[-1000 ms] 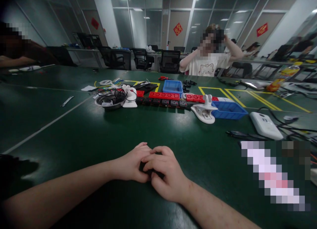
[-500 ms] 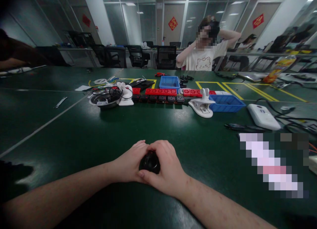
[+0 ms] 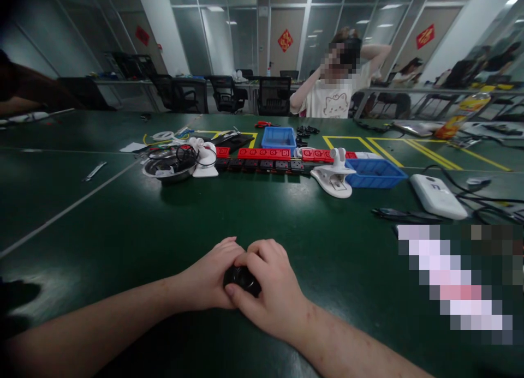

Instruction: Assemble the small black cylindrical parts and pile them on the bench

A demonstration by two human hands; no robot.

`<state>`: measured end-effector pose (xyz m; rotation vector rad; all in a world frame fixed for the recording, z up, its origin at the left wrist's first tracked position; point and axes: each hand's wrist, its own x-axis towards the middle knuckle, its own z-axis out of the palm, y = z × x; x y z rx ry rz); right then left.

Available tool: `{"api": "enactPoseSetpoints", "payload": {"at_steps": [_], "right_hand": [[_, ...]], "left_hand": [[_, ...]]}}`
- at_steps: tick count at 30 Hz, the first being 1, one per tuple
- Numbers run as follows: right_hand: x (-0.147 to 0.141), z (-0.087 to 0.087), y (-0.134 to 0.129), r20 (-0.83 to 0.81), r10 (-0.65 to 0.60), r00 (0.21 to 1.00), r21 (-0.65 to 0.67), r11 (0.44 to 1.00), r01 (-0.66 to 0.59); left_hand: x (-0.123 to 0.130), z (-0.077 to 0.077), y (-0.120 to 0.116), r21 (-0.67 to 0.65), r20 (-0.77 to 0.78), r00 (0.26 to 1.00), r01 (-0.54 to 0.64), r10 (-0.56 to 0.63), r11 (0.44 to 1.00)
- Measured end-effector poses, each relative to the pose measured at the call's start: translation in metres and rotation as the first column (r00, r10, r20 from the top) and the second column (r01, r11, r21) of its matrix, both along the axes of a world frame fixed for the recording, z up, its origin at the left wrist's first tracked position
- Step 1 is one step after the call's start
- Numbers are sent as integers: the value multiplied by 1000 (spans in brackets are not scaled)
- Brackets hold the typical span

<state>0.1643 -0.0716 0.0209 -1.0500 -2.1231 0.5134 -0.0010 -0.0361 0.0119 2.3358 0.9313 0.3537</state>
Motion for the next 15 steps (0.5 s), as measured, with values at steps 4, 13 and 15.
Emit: {"api": "enactPoseSetpoints", "payload": {"at_steps": [4, 13, 15], "right_hand": [[0, 3, -1, -25, 67, 997, 64, 996, -65], [0, 10, 2, -61, 247, 967, 135, 962, -237], [0, 11, 2, -63, 258, 964, 133, 960, -248]], "left_hand": [[-1, -3, 2, 14, 20, 999, 34, -34, 999], [-4, -1, 3, 21, 31, 995, 94, -95, 995], [-5, -1, 2, 20, 32, 995, 98, -98, 995]]}}
